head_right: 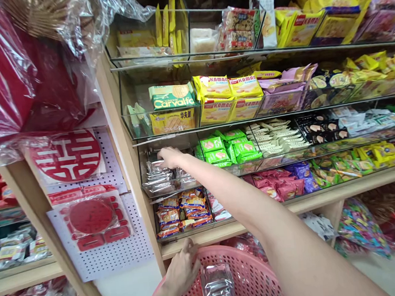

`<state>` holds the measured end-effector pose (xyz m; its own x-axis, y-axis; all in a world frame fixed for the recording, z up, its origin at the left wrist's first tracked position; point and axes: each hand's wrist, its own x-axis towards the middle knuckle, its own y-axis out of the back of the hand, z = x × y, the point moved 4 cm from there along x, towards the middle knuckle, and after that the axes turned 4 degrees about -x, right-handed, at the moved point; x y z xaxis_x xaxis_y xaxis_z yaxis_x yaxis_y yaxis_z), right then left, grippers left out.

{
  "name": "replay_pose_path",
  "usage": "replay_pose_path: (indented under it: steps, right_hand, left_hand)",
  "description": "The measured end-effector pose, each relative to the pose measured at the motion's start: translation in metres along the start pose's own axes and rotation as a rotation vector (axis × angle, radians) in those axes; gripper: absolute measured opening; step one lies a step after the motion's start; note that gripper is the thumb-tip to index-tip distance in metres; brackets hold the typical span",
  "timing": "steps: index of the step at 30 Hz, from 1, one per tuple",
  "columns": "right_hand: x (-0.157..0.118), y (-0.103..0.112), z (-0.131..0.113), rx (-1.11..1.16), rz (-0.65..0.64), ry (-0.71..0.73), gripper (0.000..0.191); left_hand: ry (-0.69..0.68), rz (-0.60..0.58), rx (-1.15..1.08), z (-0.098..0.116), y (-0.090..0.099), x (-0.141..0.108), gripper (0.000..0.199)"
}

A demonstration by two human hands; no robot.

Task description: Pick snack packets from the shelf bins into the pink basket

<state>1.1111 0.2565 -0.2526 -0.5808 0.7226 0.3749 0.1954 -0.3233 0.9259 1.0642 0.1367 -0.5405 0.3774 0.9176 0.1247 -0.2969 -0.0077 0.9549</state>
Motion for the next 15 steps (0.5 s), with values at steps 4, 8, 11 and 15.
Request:
replay_pose_path:
  steps: [4,8,11,15]
  right_hand:
    - [-0.001,-0.001,-0.001,0.033,0.007,0.009,0.025]
    - [-0.003,0.002,0.000,0.062,0.051,0.024,0.021]
    - [-0.012,0.012,0.001,0.107,0.142,0.048,0.019]
    - [-0.054,0.033,-0.002,0.183,0.319,0.109,0.016]
  left_hand:
    - [-0.004,-0.002,0.021,-0.001,-0.002,0.001,0.032]
    - [0.010,-0.014,0.050,0.000,-0.002,0.000,0.031]
    - [0.019,-0.031,0.064,0.001,0.000,-0.001,0.031]
    - [0.020,-0.043,0.063,0.003,0.003,-0.001,0.030]
